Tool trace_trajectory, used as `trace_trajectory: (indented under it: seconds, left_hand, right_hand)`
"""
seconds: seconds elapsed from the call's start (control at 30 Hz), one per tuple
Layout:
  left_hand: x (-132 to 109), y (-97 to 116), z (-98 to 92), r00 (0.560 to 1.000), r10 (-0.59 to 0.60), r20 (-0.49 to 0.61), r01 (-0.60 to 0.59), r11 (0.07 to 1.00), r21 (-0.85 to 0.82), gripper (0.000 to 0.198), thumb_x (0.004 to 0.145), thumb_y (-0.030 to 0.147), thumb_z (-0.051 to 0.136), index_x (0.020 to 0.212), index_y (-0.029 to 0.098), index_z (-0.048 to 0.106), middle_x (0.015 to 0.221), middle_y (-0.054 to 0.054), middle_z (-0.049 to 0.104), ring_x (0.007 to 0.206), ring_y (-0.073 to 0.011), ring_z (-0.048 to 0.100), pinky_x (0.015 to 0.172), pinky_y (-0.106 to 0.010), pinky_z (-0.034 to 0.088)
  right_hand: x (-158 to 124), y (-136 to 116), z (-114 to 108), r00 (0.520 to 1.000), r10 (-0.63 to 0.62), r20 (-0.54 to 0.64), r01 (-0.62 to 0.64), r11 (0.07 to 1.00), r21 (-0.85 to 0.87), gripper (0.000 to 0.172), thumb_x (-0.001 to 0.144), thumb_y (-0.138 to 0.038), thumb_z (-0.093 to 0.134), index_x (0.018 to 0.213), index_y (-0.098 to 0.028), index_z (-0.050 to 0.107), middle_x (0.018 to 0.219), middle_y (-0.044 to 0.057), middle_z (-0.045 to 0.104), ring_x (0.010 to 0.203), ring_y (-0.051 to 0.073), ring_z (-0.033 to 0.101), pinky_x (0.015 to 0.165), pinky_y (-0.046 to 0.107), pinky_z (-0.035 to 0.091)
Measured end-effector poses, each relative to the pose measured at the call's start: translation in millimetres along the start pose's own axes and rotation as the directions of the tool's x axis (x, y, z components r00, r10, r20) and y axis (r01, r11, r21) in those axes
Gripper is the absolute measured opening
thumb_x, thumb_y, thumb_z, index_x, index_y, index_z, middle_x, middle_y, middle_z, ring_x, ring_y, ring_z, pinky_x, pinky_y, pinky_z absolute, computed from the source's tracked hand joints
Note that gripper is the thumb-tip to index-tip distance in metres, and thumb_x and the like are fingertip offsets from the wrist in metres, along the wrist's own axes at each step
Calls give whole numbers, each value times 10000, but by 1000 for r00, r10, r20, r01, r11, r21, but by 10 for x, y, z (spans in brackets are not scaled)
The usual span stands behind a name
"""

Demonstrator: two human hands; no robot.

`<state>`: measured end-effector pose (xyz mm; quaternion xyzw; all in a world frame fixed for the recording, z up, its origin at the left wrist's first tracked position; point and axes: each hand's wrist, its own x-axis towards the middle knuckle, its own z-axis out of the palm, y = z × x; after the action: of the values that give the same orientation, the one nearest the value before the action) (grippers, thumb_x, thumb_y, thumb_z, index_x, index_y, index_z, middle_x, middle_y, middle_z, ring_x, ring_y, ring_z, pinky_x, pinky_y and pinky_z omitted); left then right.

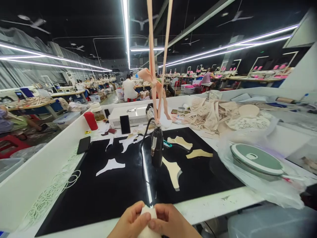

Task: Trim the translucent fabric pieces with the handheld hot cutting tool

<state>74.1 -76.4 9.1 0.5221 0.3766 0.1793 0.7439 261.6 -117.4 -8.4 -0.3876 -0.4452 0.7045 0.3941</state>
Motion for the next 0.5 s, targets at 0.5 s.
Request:
trace_trajectory:
  seconds: [0.5]
  left_hand:
    - [487, 106, 182, 992, -97, 76, 107, 983, -148, 614, 733, 726, 702, 969, 182, 546, 611, 55, 538, 419, -53, 378, 320, -142, 314]
  right_hand:
    - [-605, -110, -808, 830, 94, -550, 8, 984, 180, 522, 623, -582, 871, 790, -142, 647, 514, -89, 425, 430, 6, 319, 401, 137, 236]
